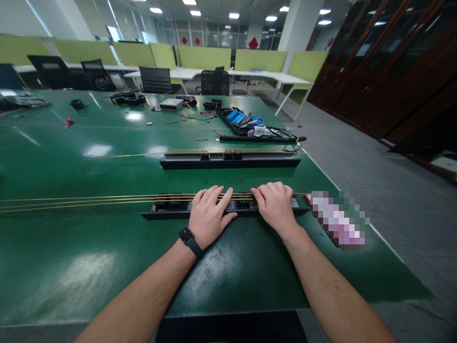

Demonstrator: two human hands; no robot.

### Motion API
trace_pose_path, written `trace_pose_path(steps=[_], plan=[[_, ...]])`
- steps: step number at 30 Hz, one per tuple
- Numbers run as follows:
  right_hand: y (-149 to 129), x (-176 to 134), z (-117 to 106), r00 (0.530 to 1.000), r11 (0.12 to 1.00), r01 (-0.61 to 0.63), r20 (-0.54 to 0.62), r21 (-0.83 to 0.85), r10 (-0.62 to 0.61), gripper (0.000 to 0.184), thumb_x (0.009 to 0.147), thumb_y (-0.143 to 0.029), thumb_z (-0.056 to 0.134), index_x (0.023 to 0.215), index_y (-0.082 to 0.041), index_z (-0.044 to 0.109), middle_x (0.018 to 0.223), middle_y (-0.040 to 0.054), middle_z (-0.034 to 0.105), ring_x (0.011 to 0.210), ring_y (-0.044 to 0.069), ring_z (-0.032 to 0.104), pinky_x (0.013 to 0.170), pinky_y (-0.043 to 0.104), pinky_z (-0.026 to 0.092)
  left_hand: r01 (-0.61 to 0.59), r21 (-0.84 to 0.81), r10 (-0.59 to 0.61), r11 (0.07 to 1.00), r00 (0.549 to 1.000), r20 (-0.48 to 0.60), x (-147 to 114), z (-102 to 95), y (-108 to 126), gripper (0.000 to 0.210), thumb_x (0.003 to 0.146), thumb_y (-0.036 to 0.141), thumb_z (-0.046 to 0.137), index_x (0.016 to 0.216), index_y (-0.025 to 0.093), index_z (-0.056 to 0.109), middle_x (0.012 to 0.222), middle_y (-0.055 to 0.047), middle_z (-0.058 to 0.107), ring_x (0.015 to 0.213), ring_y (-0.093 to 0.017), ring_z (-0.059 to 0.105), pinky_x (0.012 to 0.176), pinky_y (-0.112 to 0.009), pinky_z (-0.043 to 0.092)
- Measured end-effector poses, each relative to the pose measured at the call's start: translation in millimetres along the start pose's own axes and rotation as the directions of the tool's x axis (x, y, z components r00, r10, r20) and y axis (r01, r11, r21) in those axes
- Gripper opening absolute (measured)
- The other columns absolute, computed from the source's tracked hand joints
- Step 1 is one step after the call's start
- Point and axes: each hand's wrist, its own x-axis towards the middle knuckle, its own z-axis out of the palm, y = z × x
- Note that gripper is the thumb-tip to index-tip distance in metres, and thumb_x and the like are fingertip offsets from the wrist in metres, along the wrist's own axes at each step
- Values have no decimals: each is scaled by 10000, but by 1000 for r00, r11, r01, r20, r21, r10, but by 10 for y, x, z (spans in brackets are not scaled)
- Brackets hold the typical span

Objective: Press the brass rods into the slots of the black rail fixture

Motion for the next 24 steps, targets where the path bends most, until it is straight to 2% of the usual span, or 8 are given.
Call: trace_pose_path(steps=[9, 15, 24], plan=[[14, 6, 7, 1000, 1000, -24, 7, 2, 24, 440, 1063, -441, 462, 747, -203, 657, 864, 60, 702, 924, 222, 499, 877, 399, 246, 2, -7, -2, 1000, 1000, 8, 5, -6, -7, 599, 961, 512, 626, 1488, 240, 539, 1450, -135, 618, 1372, -322, 539, 1146, -498, 360], [8, -5, -1, 1000, 997, -12, 18, 73, 10, 377, 1049, -472, 487, 854, -224, 693, 911, 49, 716, 959, 223, 521, 897, 398, 249, 6, -2, -6, 1000, 1000, 20, -2, 4, -9, 604, 963, 519, 621, 1492, 242, 532, 1457, -126, 612, 1379, -314, 529, 1151, -497, 354], [24, 3, 10, 1000, 1000, -23, 12, -2, 23, 436, 1065, -454, 451, 773, -208, 663, 882, 59, 703, 930, 225, 501, 880, 405, 243, 10, -5, -10, 1000, 1000, 19, 10, -5, -8, 605, 958, 518, 628, 1489, 243, 538, 1454, -127, 613, 1375, -318, 531, 1151, -498, 355]])
